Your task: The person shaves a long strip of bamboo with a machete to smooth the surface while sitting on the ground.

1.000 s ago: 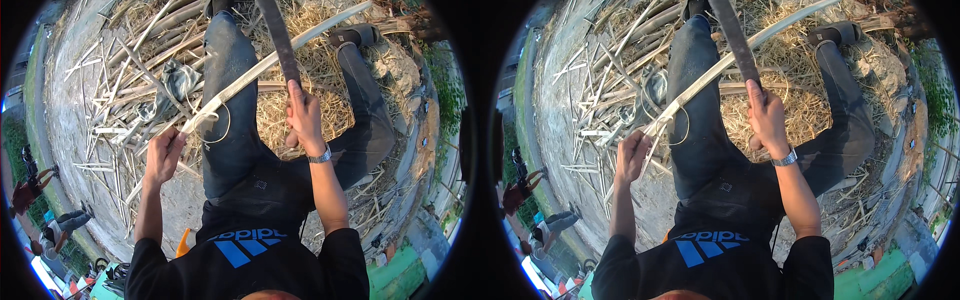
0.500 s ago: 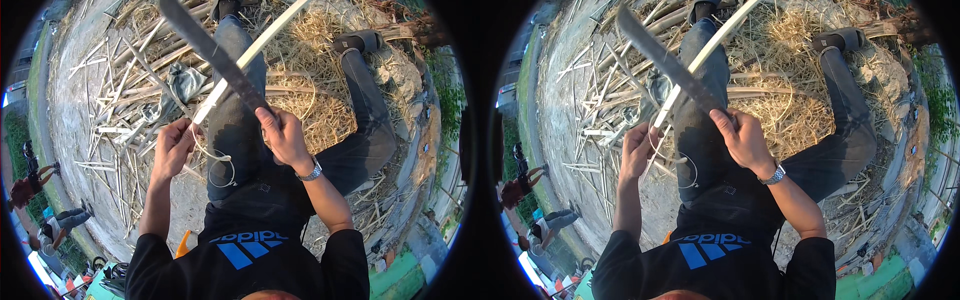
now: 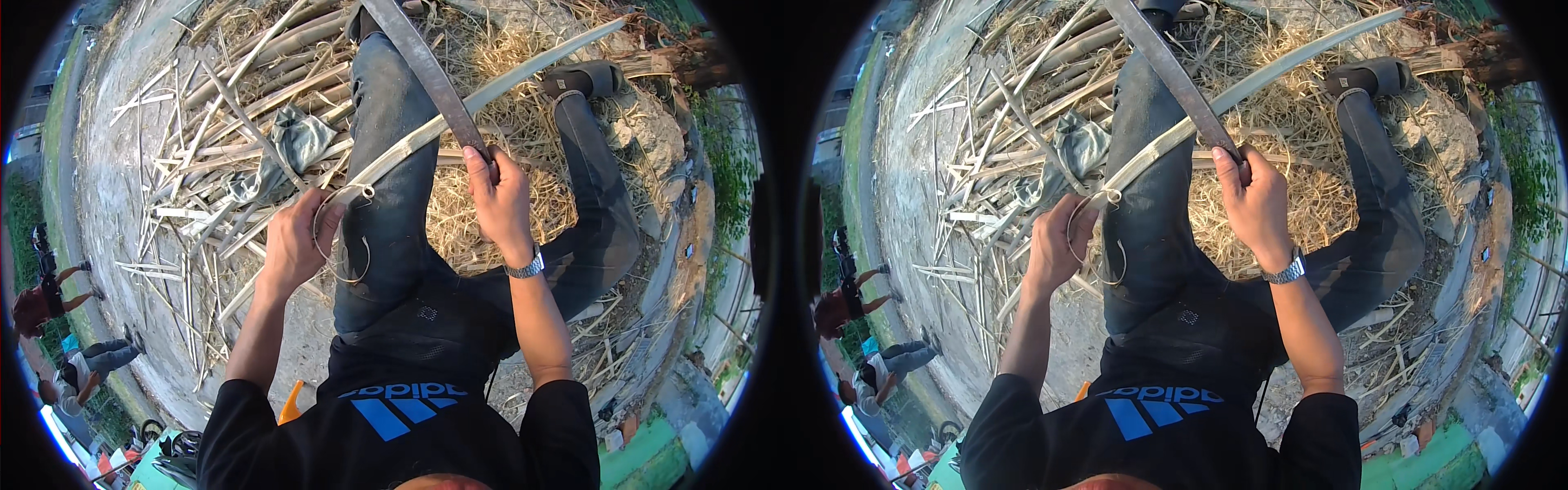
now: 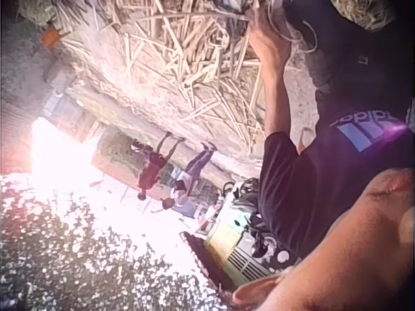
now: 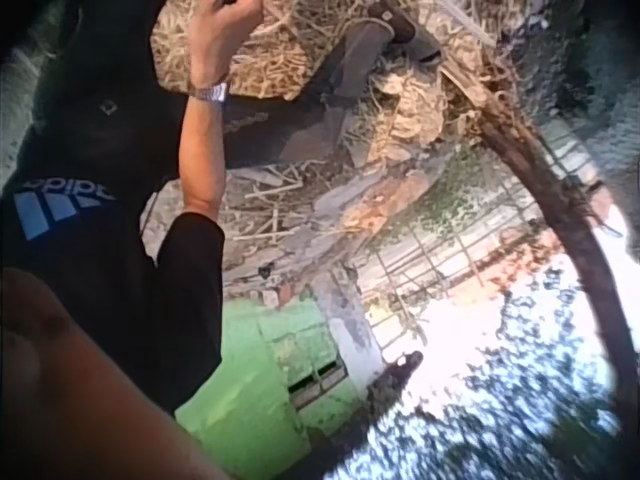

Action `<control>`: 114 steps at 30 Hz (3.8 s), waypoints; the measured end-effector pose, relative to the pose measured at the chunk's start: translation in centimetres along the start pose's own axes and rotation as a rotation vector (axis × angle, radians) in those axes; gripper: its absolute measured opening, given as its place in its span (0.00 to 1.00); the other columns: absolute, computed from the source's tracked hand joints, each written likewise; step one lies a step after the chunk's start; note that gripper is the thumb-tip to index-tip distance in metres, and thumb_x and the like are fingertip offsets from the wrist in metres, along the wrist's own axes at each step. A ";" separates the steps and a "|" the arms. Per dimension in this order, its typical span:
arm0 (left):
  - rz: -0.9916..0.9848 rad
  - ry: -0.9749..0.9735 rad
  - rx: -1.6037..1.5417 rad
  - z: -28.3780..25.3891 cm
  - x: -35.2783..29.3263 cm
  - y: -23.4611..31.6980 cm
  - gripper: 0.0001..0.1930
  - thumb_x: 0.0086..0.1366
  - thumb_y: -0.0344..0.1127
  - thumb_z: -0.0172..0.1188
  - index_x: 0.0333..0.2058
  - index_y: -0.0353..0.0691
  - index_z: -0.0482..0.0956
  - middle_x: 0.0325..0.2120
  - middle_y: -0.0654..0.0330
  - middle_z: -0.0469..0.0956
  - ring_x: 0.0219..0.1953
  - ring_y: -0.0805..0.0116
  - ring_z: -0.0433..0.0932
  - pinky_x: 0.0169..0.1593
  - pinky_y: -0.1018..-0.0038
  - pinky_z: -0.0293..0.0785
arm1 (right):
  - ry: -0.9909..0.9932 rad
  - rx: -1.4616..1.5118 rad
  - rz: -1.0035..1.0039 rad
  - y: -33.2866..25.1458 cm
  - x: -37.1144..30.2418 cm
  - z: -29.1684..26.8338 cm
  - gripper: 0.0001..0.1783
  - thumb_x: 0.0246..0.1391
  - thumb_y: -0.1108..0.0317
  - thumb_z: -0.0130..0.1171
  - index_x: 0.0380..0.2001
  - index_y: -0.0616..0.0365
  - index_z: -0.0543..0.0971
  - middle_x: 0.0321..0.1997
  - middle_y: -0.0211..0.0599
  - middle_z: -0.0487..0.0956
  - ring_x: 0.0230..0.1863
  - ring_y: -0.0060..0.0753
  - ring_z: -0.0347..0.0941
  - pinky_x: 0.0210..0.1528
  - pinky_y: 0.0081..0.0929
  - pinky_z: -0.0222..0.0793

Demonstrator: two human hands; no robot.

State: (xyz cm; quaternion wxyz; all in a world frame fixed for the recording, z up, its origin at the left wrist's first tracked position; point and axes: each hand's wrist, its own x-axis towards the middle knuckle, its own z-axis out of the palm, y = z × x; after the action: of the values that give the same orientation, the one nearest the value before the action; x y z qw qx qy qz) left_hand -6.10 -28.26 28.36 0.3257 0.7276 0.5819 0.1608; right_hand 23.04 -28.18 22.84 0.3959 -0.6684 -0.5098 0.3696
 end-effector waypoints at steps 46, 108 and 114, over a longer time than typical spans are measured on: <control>-0.119 -0.073 -0.106 0.8 -6.8 -6.6 0.21 0.73 0.36 0.57 0.19 0.33 0.71 0.10 0.51 0.66 0.12 0.65 0.62 0.20 0.65 0.59 | -0.053 0.155 0.215 1.0 0.3 1.0 0.32 0.70 0.40 0.48 0.21 0.55 0.73 0.12 0.22 0.68 0.11 0.15 0.64 0.13 0.20 0.56; 0.004 0.007 0.214 -1.9 -6.3 -3.7 0.15 0.67 0.34 0.66 0.22 0.37 0.75 0.11 0.52 0.71 0.12 0.54 0.74 0.20 0.65 0.67 | 0.061 -0.050 0.100 1.5 0.2 0.3 0.30 0.70 0.45 0.52 0.25 0.62 0.77 0.12 0.33 0.69 0.13 0.30 0.65 0.19 0.34 0.58; 0.003 -0.012 0.252 -2.0 -7.0 -3.7 0.16 0.67 0.35 0.65 0.21 0.38 0.75 0.11 0.52 0.71 0.13 0.53 0.74 0.20 0.63 0.68 | 0.081 0.039 0.245 1.7 0.1 -1.6 0.31 0.71 0.45 0.52 0.25 0.64 0.78 0.12 0.30 0.68 0.15 0.24 0.64 0.19 0.32 0.56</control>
State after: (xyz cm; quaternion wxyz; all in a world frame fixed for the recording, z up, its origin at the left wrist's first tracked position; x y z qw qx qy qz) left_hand -11.99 -33.89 28.37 0.2350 0.7645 0.5946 0.0822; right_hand 25.18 -28.59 21.94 0.3807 -0.7323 -0.4007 0.3978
